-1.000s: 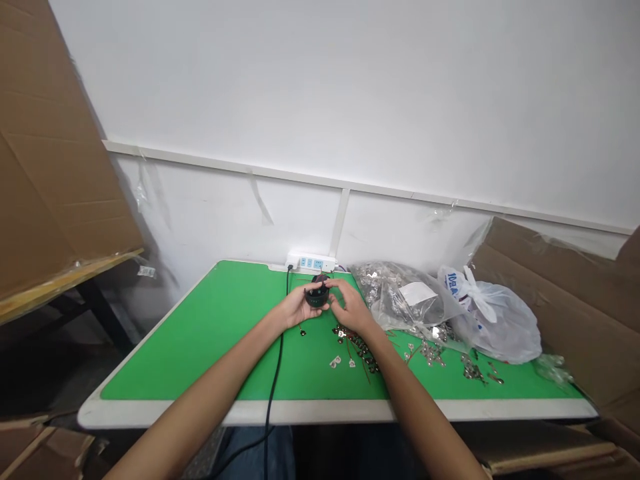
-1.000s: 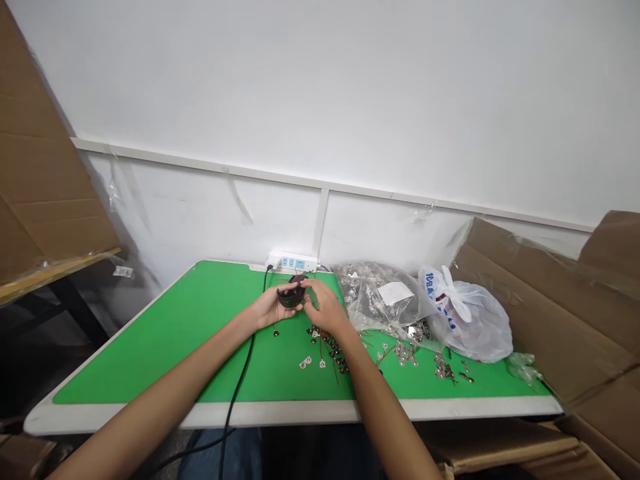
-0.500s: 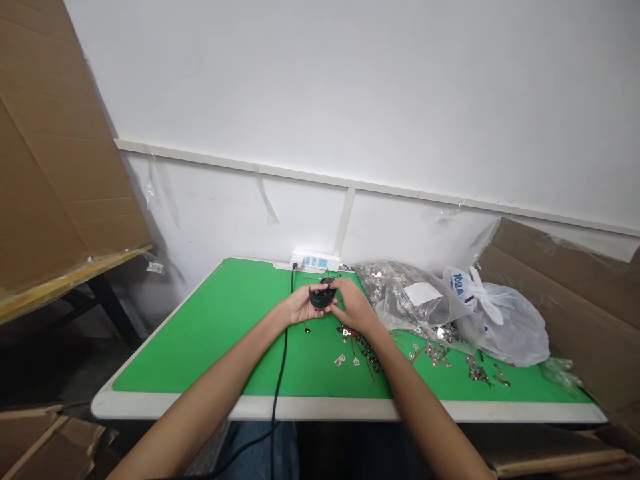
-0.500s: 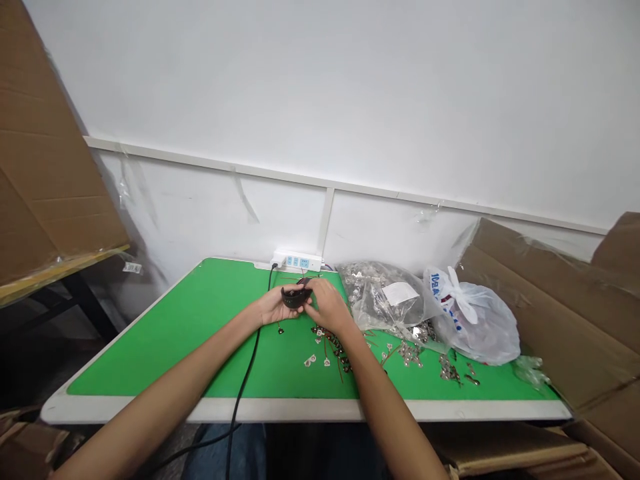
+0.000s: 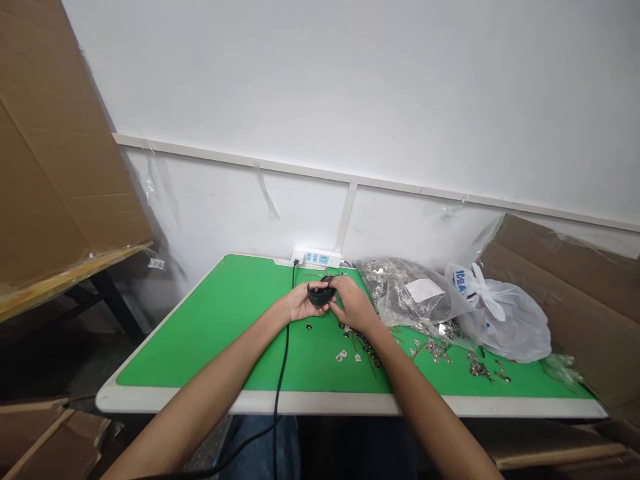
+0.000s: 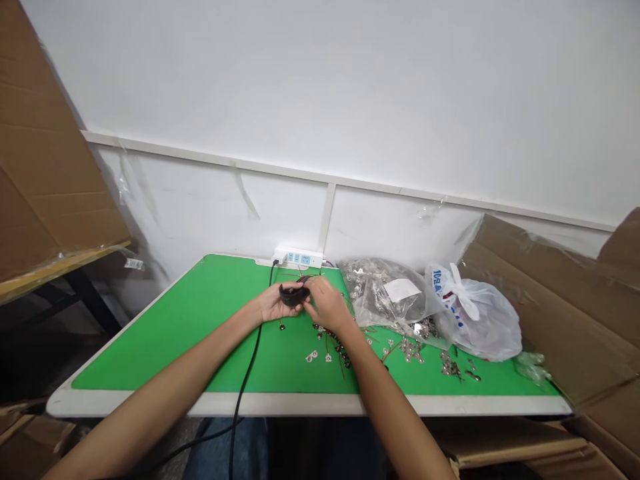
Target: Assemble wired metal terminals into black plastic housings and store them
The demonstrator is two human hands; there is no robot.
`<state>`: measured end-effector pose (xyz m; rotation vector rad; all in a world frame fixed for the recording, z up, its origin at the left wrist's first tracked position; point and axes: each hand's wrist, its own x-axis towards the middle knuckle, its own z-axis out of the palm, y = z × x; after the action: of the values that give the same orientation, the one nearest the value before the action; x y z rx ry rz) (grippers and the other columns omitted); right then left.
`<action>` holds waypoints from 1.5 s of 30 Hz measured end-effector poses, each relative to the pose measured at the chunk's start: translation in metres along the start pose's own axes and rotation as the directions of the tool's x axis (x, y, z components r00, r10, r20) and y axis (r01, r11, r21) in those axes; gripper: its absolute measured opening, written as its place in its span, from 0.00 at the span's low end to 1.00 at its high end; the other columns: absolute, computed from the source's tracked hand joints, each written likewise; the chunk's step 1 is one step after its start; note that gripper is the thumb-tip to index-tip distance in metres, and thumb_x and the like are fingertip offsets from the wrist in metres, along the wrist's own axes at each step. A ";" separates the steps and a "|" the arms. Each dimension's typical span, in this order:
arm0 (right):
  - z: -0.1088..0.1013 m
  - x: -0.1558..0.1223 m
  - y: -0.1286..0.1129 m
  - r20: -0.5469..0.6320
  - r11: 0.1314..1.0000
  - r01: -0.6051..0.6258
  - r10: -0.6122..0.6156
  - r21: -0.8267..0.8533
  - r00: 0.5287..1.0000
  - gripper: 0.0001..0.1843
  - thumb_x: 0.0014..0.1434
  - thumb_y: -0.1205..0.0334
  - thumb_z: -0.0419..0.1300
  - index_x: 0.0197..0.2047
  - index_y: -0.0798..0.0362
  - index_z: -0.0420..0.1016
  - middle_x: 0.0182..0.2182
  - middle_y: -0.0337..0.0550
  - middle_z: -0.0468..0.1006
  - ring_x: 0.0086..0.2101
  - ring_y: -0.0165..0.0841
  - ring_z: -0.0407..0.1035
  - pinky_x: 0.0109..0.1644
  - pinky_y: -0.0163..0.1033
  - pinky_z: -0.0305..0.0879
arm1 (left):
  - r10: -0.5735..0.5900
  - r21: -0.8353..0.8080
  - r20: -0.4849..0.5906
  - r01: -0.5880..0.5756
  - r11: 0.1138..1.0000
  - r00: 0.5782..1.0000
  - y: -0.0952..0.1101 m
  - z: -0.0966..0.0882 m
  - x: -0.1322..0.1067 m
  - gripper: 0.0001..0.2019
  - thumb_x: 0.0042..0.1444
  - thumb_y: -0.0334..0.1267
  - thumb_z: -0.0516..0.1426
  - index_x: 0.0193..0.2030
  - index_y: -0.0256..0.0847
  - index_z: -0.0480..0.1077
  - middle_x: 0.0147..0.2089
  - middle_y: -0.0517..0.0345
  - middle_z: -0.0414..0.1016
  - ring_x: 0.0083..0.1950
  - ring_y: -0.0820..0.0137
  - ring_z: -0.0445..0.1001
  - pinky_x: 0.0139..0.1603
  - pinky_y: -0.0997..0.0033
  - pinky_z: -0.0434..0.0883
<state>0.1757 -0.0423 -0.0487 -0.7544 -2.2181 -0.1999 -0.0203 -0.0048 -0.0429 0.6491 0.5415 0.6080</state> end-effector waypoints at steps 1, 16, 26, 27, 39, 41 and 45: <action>0.000 0.000 0.000 -0.002 1.000 0.004 -0.004 -0.010 1.000 0.19 0.60 0.71 0.59 0.55 0.53 0.68 0.48 0.56 0.78 0.49 0.48 0.70 0.52 0.55 0.73 | 0.005 -0.009 -0.002 -0.005 1.000 1.000 0.000 0.000 0.000 0.05 0.64 0.31 0.57 0.41 0.31 0.72 0.32 0.42 0.82 0.26 0.66 0.79 0.28 0.71 0.76; -0.012 0.000 0.007 -0.020 0.974 -0.162 0.168 0.160 0.986 0.17 0.62 0.65 0.60 0.55 0.49 0.74 0.51 0.51 0.82 0.52 0.45 0.76 0.58 0.55 0.71 | 0.105 0.010 -0.051 -0.105 0.994 0.993 0.000 0.002 0.003 0.09 0.65 0.33 0.59 0.49 0.31 0.71 0.36 0.43 0.81 0.29 0.65 0.79 0.27 0.71 0.74; 0.015 0.006 0.016 0.042 0.540 -0.502 0.652 0.675 0.757 0.09 0.60 0.54 0.61 0.40 0.49 0.72 0.33 0.41 0.79 0.33 0.38 0.76 0.34 0.41 0.75 | 0.326 0.149 -0.052 -0.316 0.937 0.944 -0.001 0.017 -0.001 0.15 0.60 0.32 0.65 0.51 0.34 0.69 0.39 0.45 0.82 0.32 0.62 0.82 0.31 0.66 0.80; 0.017 0.004 0.019 0.070 0.501 -0.509 0.661 0.700 0.747 0.08 0.60 0.56 0.60 0.40 0.49 0.71 0.32 0.41 0.78 0.32 0.38 0.76 0.31 0.40 0.74 | 0.348 0.173 -0.045 -0.336 0.926 0.937 -0.003 0.019 -0.002 0.16 0.60 0.31 0.65 0.52 0.34 0.69 0.40 0.44 0.82 0.34 0.61 0.83 0.34 0.64 0.81; -0.022 0.004 -0.004 -0.204 0.973 -0.178 0.206 0.146 0.957 0.16 0.65 0.61 0.58 0.55 0.49 0.69 0.56 0.55 0.72 0.58 0.48 0.67 0.64 0.61 0.65 | 0.204 0.092 0.031 -0.206 0.974 0.979 -0.003 0.021 -0.011 0.12 0.61 0.36 0.63 0.49 0.31 0.71 0.38 0.44 0.82 0.27 0.62 0.82 0.26 0.68 0.78; -0.028 0.004 -0.009 -0.240 0.995 -0.104 0.102 0.006 0.965 0.17 0.64 0.62 0.59 0.56 0.48 0.70 0.60 0.56 0.70 0.61 0.51 0.64 0.66 0.64 0.61 | 0.188 0.082 0.060 -0.193 0.978 0.980 -0.002 0.020 -0.012 0.13 0.62 0.35 0.62 0.50 0.33 0.70 0.37 0.46 0.82 0.26 0.62 0.82 0.23 0.70 0.76; -0.033 0.003 -0.010 -0.154 0.999 -0.015 0.010 -0.029 0.988 0.19 0.63 0.65 0.58 0.57 0.46 0.69 0.57 0.52 0.76 0.60 0.49 0.68 0.70 0.66 0.55 | 0.157 0.099 0.127 -0.170 0.980 0.979 -0.002 0.020 -0.012 0.12 0.64 0.35 0.61 0.51 0.33 0.70 0.36 0.47 0.81 0.26 0.62 0.82 0.21 0.73 0.75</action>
<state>0.1889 -0.0614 -0.0223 -0.7437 -2.0680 -0.2771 -0.0158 -0.0222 -0.0280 0.8337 0.4148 0.6933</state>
